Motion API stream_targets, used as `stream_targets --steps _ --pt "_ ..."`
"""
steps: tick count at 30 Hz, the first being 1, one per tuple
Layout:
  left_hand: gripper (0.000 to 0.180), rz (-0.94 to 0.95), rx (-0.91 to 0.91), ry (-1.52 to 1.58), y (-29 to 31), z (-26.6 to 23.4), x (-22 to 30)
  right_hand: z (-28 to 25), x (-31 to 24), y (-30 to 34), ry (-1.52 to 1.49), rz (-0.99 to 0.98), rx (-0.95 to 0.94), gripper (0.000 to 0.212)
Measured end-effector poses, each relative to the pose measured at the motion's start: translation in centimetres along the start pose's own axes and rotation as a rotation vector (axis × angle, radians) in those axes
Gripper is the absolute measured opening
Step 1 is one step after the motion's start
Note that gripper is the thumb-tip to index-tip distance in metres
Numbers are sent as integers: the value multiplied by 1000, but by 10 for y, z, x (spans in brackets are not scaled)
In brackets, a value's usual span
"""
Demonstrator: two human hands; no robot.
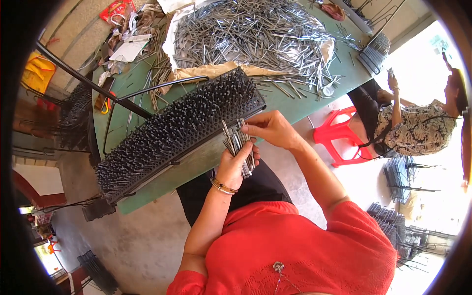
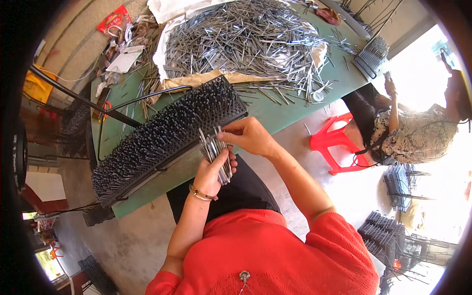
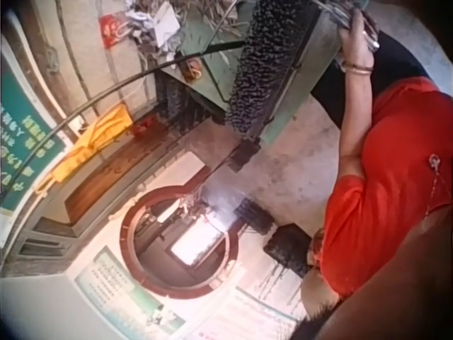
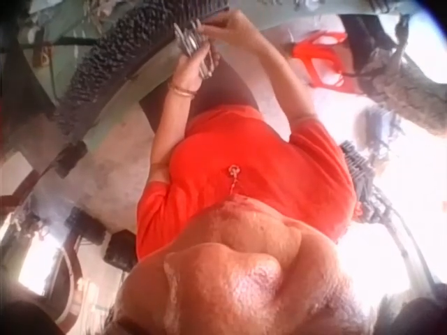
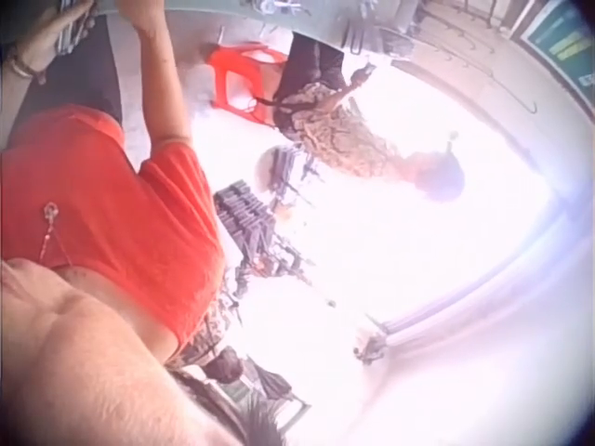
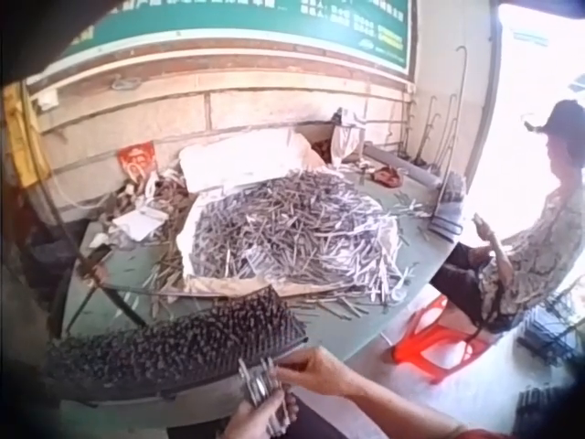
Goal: Sorting and inserting metal pins into a black brush strip base manually.
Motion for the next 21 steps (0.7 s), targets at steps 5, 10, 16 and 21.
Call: stream_targets --steps 5,10,16,21 --pt "23 -13 41 -4 0 -7 -7 0 5 4 -79 104 3 24" --pt "23 -27 68 57 -2 -16 -14 -8 -12 1 -113 14 55 23" --pt "23 -88 124 87 8 -30 -19 -22 -86 -16 74 -349 288 23" --pt "25 -98 98 -53 14 -31 -15 -1 -93 -36 177 -434 342 20"
Point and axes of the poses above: each hand's wrist, its own y-axis away from the middle knuckle, its own z-axis out of the palm, x = y × z, the point moved 10 cm from there along -y, towards the middle knuckle, and after that the axes turned 2 degrees about y, right-handed, at the moved point
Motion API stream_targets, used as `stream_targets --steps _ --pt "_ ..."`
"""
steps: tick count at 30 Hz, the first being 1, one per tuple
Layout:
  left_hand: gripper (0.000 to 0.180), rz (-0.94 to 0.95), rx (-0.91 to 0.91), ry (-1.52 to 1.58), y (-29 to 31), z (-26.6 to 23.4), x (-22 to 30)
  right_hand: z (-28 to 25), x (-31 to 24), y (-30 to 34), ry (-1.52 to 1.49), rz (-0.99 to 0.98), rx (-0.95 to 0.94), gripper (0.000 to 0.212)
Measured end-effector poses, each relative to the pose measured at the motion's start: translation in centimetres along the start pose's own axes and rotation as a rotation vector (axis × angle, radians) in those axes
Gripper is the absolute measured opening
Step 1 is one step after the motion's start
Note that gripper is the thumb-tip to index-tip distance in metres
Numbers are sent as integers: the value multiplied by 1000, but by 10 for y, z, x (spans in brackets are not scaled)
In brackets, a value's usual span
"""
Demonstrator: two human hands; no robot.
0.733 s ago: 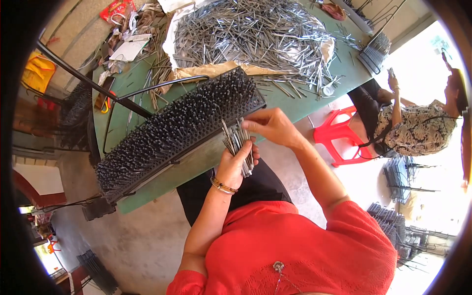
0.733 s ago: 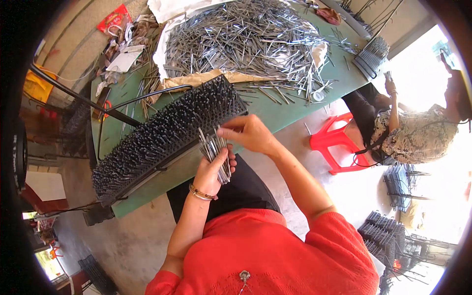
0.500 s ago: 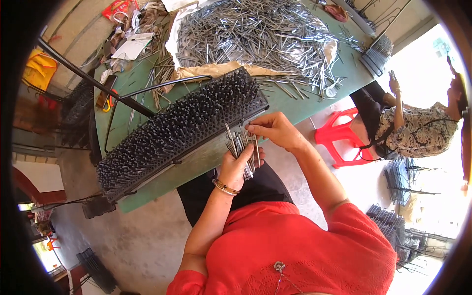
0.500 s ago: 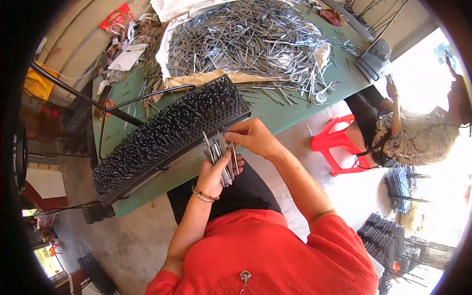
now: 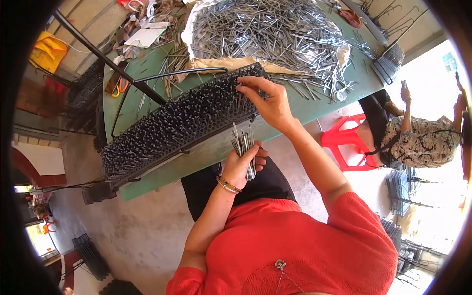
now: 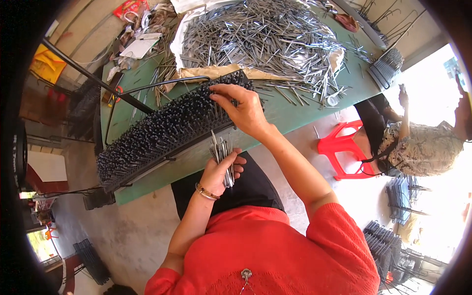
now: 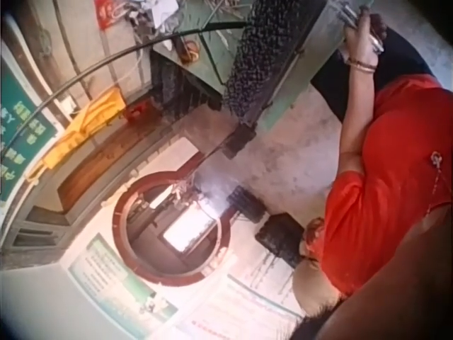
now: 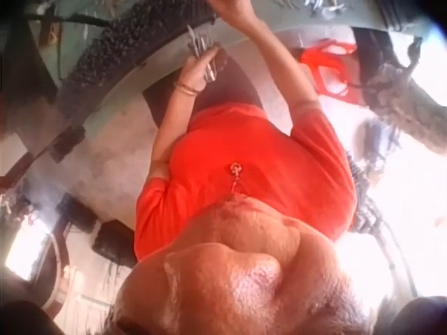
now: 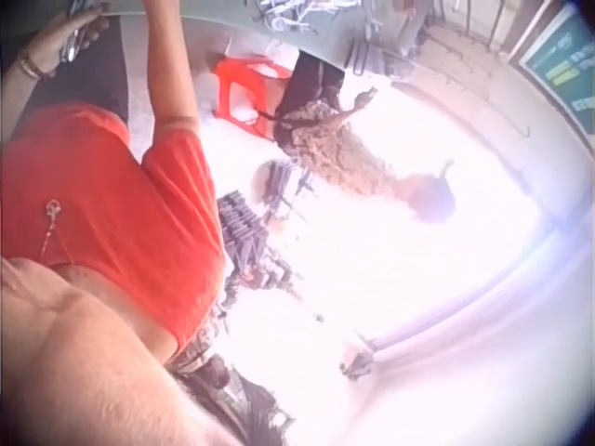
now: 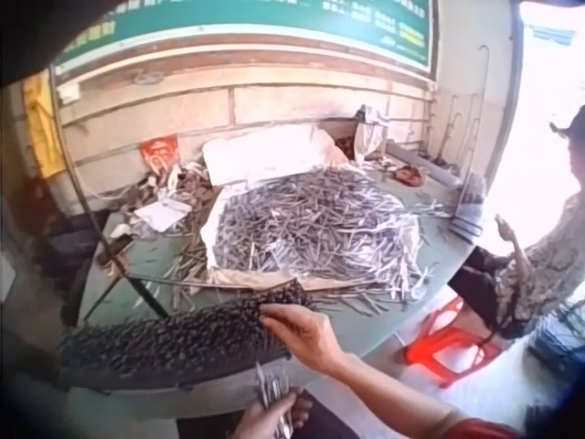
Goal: Sorting and inserting metal pins into a black brush strip base manually.
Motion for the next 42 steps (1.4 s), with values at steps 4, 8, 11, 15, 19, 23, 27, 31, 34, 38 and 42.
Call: stream_targets --steps 4,8,11,15,19,23,27,31,34,38,42 --pt "29 0 -36 -13 3 1 1 10 -10 -3 116 -233 12 20" --pt "29 -14 -56 6 3 0 0 17 -6 -2 77 -231 -17 18" --pt "31 -18 -98 35 4 1 2 16 -2 -1 28 -212 8 18" --pt "34 -7 -145 48 8 -1 7 19 1 1 7 -200 -6 18" --pt "37 -6 -134 45 15 -11 10 28 -3 11 144 -380 -38 21" --pt "37 7 -101 16 21 -28 10 39 -22 21 329 -484 -52 29" --pt "36 11 -90 19 25 -35 11 46 -31 32 479 -601 -45 34" --pt "37 27 -84 24 31 -40 13 44 -33 39 485 -602 -22 31" --pt "37 29 -102 31 33 -40 14 43 -33 36 506 -573 29 27" --pt "36 31 -130 58 38 -37 18 42 -34 34 488 -524 79 23" --pt "37 36 -152 67 40 -38 18 34 -44 38 493 -443 151 23"
Point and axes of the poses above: each hand's wrist, its own y-axis away from the middle knuckle, its own z-axis out of the palm, x = y × z, the point moved 10 cm from there along -y, towards the middle knuckle, and after that the axes turned 2 degrees about y, right-handed, at the moved point
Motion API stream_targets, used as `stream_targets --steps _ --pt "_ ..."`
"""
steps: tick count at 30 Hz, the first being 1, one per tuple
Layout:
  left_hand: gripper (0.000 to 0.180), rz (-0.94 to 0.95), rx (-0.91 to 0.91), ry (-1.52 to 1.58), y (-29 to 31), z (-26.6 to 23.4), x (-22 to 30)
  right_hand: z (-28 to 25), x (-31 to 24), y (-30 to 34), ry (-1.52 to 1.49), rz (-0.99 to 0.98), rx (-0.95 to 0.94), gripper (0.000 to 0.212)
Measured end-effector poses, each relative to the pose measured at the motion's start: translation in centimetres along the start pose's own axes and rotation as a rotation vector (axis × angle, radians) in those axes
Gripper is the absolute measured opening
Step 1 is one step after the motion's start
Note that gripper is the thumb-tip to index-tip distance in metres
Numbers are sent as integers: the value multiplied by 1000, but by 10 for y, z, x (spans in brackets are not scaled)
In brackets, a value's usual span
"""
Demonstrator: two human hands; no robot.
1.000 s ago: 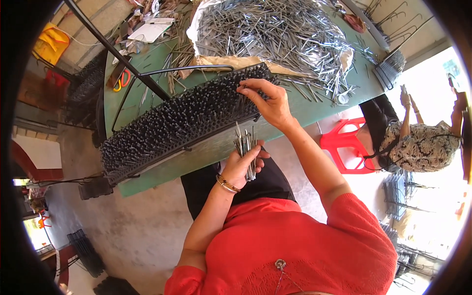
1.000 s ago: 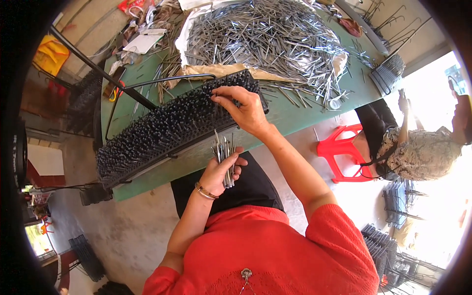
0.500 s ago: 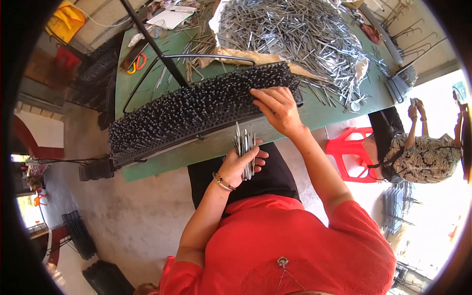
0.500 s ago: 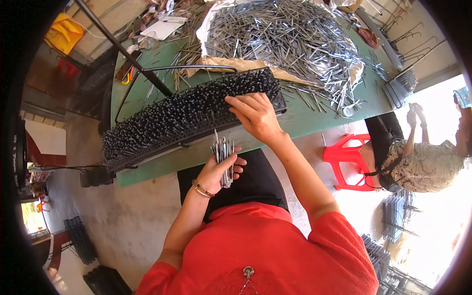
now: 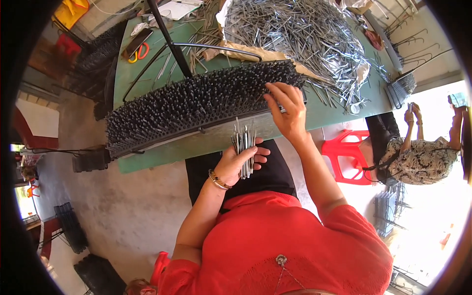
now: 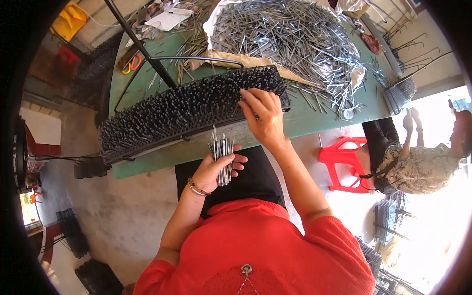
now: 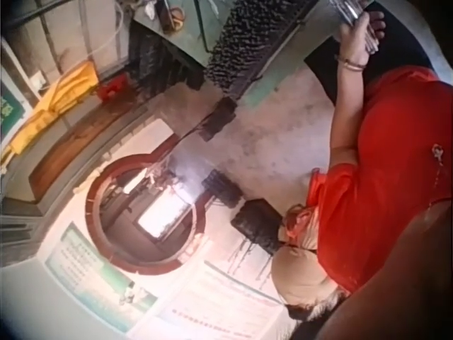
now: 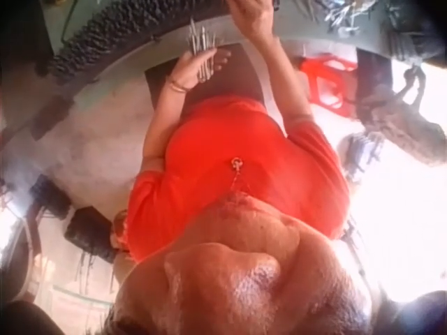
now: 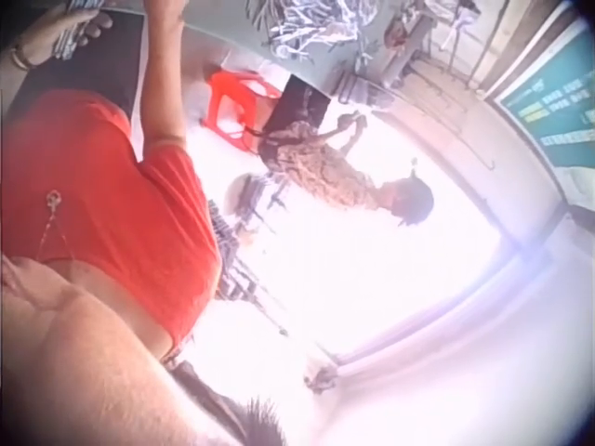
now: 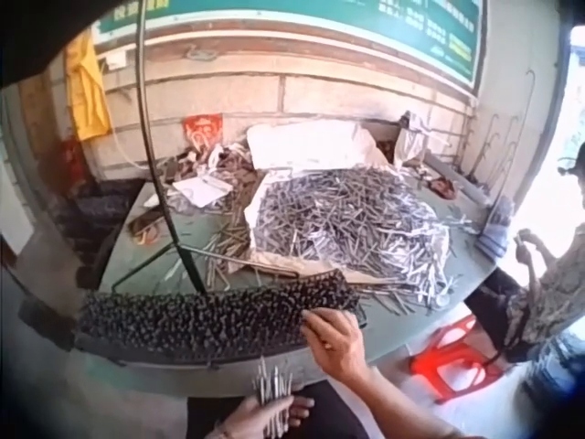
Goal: Sorting and inserting metal pins into a black brush strip base manually.
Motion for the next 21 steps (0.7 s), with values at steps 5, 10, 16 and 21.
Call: stream_targets --steps 5,10,16,21 --pt "33 120 -67 24 8 6 19 35 2 32 -385 439 -416 16" --pt "31 134 -56 -25 17 5 30 72 -3 75 -692 744 -693 20" --pt "31 149 0 -4 26 -10 23 90 -7 90 -926 967 -663 24" --pt "34 152 6 -12 29 -18 18 95 -13 84 -826 862 -725 24"
Point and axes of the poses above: each hand's wrist, its own y-axis away from the middle knuckle, its own z-axis out of the palm, x = y × z, the point moved 10 cm from there along -y, towards the middle knuckle, and after that the axes turned 2 degrees about y, right-handed, at the moved point
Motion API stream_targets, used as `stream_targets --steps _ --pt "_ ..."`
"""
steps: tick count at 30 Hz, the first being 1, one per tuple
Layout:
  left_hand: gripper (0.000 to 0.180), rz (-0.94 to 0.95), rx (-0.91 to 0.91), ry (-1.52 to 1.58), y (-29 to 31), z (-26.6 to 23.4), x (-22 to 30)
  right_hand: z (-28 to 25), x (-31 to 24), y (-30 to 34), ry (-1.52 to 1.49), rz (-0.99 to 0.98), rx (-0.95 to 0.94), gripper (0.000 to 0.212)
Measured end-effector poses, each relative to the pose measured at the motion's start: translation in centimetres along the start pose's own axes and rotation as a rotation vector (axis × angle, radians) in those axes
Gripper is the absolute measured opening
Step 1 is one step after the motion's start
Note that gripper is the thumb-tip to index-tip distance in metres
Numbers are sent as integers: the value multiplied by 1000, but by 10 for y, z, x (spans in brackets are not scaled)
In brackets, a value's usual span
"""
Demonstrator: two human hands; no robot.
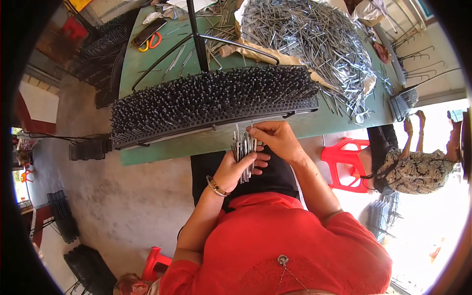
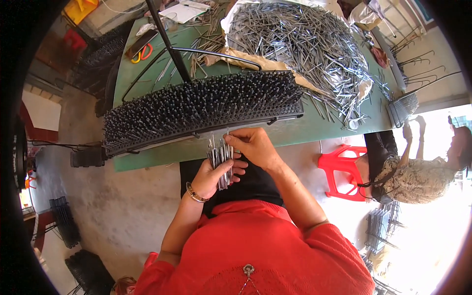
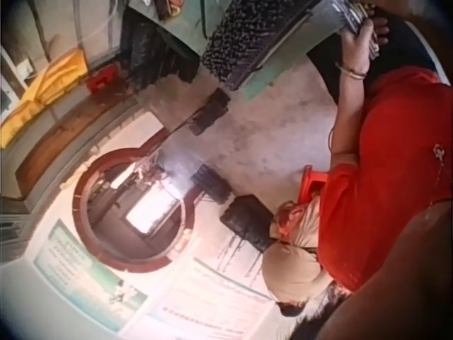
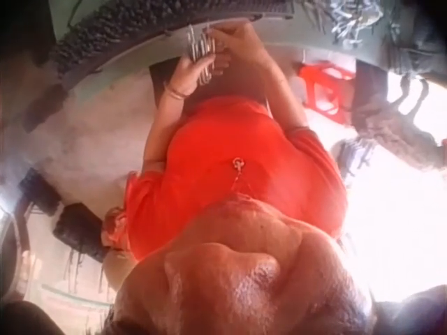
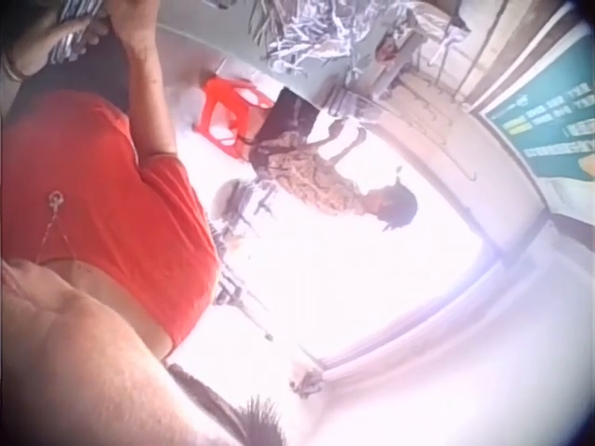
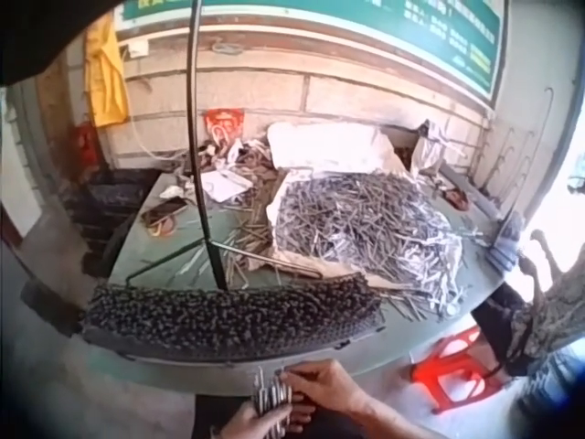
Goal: Sorting and inserting metal pins into a black brush strip base manually.
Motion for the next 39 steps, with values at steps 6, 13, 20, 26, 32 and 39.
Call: stream_targets --steps 6,13,20,26,32,39 --pt "36 -35 22 65 3 -10 2 -22 -55 3 -11 -240 185 18" --pt "36 -82 27 50 6 -13 -3 -36 -89 -16 280 -531 320 13" --pt "36 -72 49 22 10 -18 -2 -32 -84 -26 299 -581 310 13" --pt "38 -72 52 96 7 -15 -6 -25 -79 -20 336 -601 381 13" --pt "29 -65 8 107 3 -11 -8 -28 -77 -13 347 -608 526 13" --pt "27 -73 55 50 6 -18 -2 -6 -100 4 626 -847 549 25"
Point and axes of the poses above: each hand's wrist, its own y-axis away from the middle knuckle, its own z-axis out of the palm, x = y × z, the point moved 10 cm from there along -y, towards the middle knuckle, and after that the axes turned 2 degrees about y, right-handed, at the moved point
